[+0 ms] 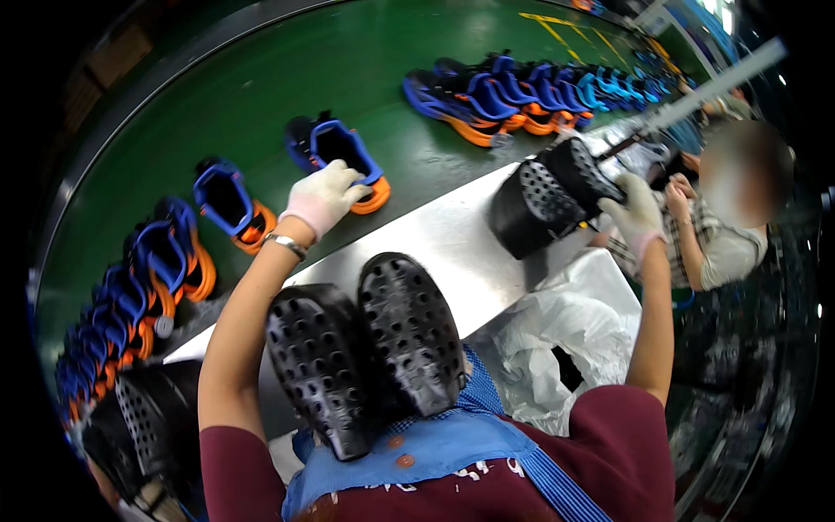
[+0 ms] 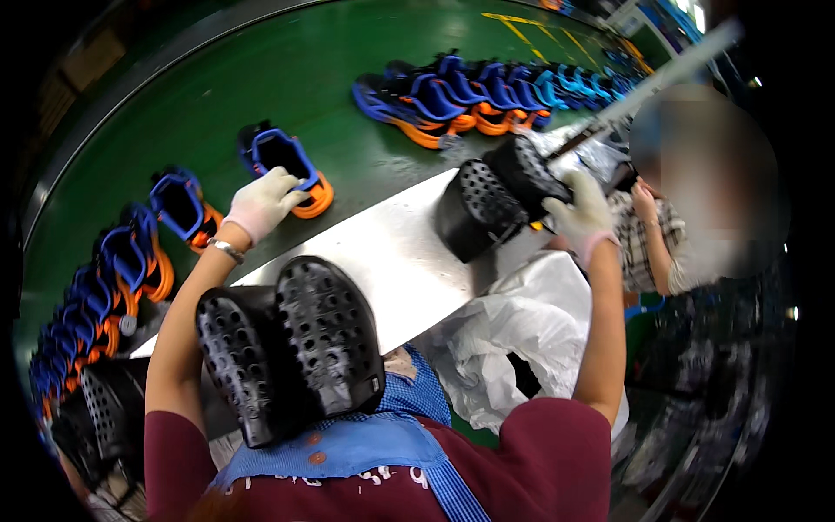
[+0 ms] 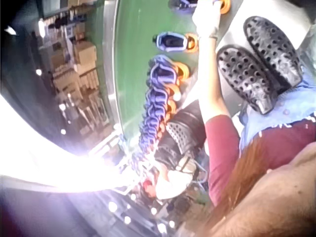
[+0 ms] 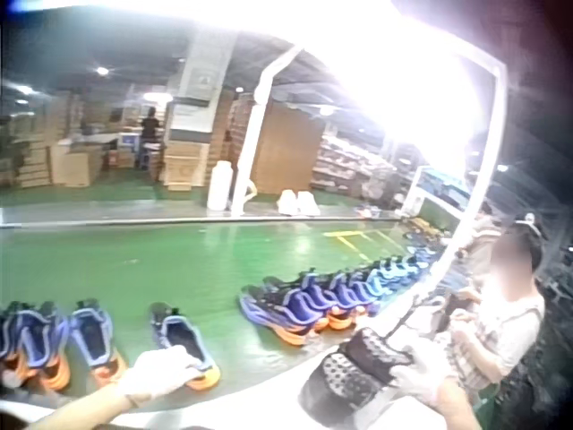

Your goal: The person assembles shoes on a production line by picking up shoe uppers from a conveyor belt, inserting internal support structures into the heel area, and placing them back on the belt.

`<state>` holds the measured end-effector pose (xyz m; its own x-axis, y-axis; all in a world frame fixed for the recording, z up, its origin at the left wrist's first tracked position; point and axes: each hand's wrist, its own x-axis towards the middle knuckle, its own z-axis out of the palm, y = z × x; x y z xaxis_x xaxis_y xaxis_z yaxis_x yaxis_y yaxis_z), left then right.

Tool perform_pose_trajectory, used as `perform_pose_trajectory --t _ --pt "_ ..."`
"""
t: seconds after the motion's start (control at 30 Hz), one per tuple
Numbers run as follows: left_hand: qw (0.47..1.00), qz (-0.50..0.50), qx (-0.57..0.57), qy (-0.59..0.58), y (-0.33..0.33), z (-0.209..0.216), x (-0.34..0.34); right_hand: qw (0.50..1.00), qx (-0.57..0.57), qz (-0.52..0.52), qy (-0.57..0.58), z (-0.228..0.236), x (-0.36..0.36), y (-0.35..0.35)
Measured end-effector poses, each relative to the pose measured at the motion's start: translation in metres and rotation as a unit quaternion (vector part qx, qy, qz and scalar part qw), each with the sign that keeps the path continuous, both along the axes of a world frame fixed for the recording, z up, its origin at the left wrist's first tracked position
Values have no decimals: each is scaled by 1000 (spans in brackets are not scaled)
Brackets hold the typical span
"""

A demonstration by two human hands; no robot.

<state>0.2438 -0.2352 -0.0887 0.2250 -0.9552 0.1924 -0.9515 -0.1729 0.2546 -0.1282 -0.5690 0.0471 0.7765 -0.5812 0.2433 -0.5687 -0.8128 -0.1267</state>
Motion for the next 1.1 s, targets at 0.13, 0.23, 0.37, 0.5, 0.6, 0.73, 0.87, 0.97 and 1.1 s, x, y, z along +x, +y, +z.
perform_pose_trajectory --t 0.13,0.23,0.37,0.5,0.6,0.73,0.87,0.97,1.1 --pt "985 132 66 85 28 15 -16 995 -31 -32 -92 23 -4 14" --pt "983 137 56 107 52 16 -17 986 17 21 -166 43 32 57" --pt "982 116 12 150 80 18 -20 974 107 157 -126 46 106 136" --pt "877 130 -60 459 76 70 -37 942 157 283 -89 36 167 180" --pt "701 63 -220 675 92 70 -47 906 192 374 -42 31 209 214" --pt "501 -38 -321 803 100 54 -51 882 207 424 0 30 233 249" --pt "474 -11 -337 814 99 38 -43 898 201 381 88 26 247 254" --pt "470 30 -351 809 95 34 -48 908 148 364 147 22 254 254" --pt "494 85 -334 799 92 23 -46 918 125 313 208 18 258 257"
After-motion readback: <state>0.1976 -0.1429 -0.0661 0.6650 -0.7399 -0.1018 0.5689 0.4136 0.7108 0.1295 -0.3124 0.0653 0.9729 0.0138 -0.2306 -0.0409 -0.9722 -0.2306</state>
